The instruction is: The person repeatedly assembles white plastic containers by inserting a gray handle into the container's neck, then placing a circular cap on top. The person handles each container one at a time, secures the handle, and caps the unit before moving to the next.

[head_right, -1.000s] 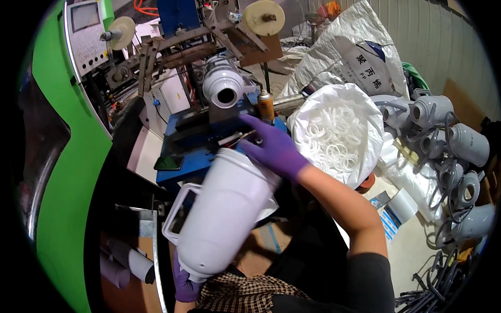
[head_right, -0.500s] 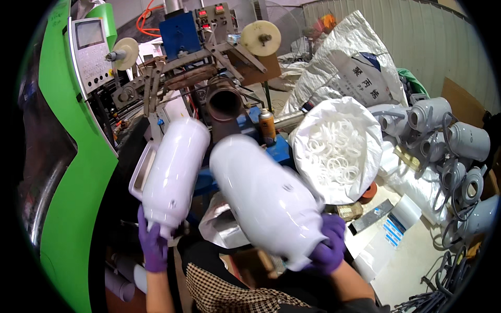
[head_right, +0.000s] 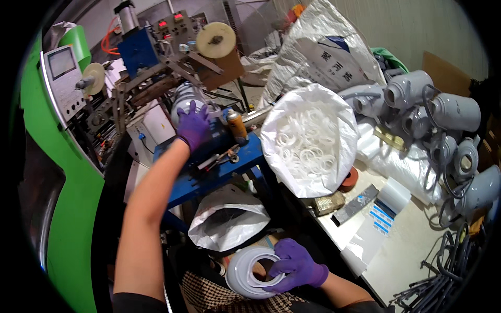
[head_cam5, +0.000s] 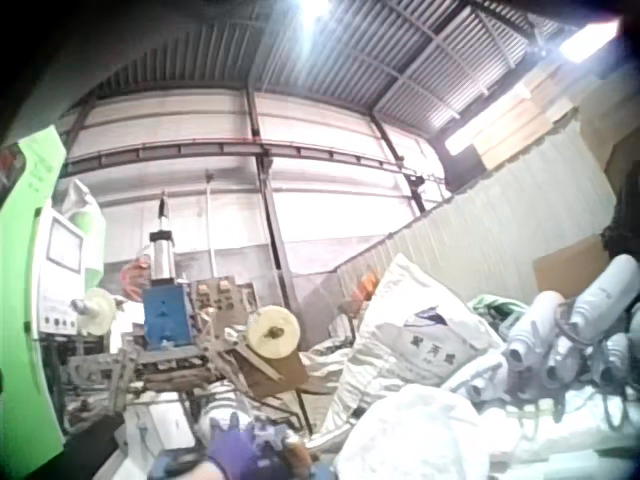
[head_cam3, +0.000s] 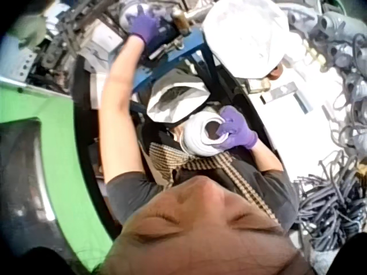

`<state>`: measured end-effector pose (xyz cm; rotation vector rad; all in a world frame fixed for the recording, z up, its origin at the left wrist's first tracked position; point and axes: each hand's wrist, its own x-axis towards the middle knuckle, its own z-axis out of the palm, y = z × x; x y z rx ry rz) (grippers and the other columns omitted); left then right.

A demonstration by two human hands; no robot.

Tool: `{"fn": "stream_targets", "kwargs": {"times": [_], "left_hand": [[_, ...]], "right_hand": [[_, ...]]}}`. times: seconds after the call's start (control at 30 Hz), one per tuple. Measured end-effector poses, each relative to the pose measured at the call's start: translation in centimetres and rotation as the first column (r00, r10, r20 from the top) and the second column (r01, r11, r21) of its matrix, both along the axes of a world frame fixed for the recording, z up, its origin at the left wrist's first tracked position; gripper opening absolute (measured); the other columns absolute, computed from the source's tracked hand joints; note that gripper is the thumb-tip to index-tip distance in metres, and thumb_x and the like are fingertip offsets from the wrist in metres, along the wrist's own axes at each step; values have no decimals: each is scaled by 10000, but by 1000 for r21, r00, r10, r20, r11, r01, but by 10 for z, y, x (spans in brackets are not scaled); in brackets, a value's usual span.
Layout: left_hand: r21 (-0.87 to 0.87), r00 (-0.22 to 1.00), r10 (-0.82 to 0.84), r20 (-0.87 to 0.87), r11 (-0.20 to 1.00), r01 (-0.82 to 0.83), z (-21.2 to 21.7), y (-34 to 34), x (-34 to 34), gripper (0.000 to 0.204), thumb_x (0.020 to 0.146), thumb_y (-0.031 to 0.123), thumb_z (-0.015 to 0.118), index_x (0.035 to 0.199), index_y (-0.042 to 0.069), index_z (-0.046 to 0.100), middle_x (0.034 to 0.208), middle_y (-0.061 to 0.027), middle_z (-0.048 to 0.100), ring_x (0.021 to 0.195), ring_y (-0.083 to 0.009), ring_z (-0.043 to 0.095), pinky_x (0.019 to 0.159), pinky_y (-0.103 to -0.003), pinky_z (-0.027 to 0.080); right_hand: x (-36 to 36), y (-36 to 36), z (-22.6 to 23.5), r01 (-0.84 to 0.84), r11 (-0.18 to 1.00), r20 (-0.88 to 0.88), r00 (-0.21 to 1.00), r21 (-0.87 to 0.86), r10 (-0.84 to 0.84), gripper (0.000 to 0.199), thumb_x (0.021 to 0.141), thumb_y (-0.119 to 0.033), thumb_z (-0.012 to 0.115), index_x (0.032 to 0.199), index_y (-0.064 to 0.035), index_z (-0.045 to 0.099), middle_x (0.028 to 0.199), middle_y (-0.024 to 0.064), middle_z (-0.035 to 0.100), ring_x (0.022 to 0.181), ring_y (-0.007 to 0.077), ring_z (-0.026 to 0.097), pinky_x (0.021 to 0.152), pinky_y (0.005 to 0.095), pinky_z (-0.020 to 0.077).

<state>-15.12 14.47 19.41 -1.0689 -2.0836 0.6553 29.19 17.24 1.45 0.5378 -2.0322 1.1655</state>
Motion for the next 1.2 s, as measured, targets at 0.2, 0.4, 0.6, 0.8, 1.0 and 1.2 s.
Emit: {"fn": "stream_targets", "kwargs": {"times": [0.2,0.4,0.6,0.8,1.0,1.2], "left_hand": [[-364,893,-363,264,820,441,23,-45,-20,499,894,449,684,1361,272,665,1645,-69,369,1535,-363,287,1203,-663,164],[519,-320,-451,833,436,735,-19,-99,259,825,726,449,911,1416,106,618,1600,-247,360,1481,-435,355,1211,-516,278],[809,-503,-638,584,511,291,-79,-160,248,331,801,126,825,1108,50,728,1314,-223,619,1268,-422,576,1096,-556,429],[898,0,-899,437,437,50,-74,-213,215,355,847,384,776,941,66,649,962,-75,609,1093,-316,614,1055,-499,456],[885,55,-942,330,289,-367,-65,-242,116,591,958,512,648,1240,1,556,1228,-105,569,1178,-230,554,1067,-373,413],[701,-81,-841,535,495,-513,-179,-220,80,432,1010,328,625,1288,3,569,1167,-88,626,1057,-172,599,978,-323,474]], "right_hand": [[-9,9,2,-97,993,15,995,-71,98,374,589,-421,963,777,-197,729,940,89,619,888,322,591,785,414,489],[8,31,11,-3,959,51,999,-284,18,441,639,-284,969,973,-119,734,976,72,669,929,251,650,810,356,510],[-26,65,5,261,876,349,930,-405,-116,149,944,-185,707,884,-50,687,851,76,665,812,151,651,732,323,511],[-68,149,-77,684,385,66,443,619,-894,239,895,-290,651,735,-113,660,707,100,639,625,305,659,539,447,479],[-60,146,-80,649,433,155,441,626,-884,224,922,-317,636,827,-116,657,797,111,654,728,318,681,625,458,517],[69,175,-48,861,156,-22,190,484,-982,221,890,-311,697,784,-118,676,770,109,644,729,319,651,653,445,507]]}}
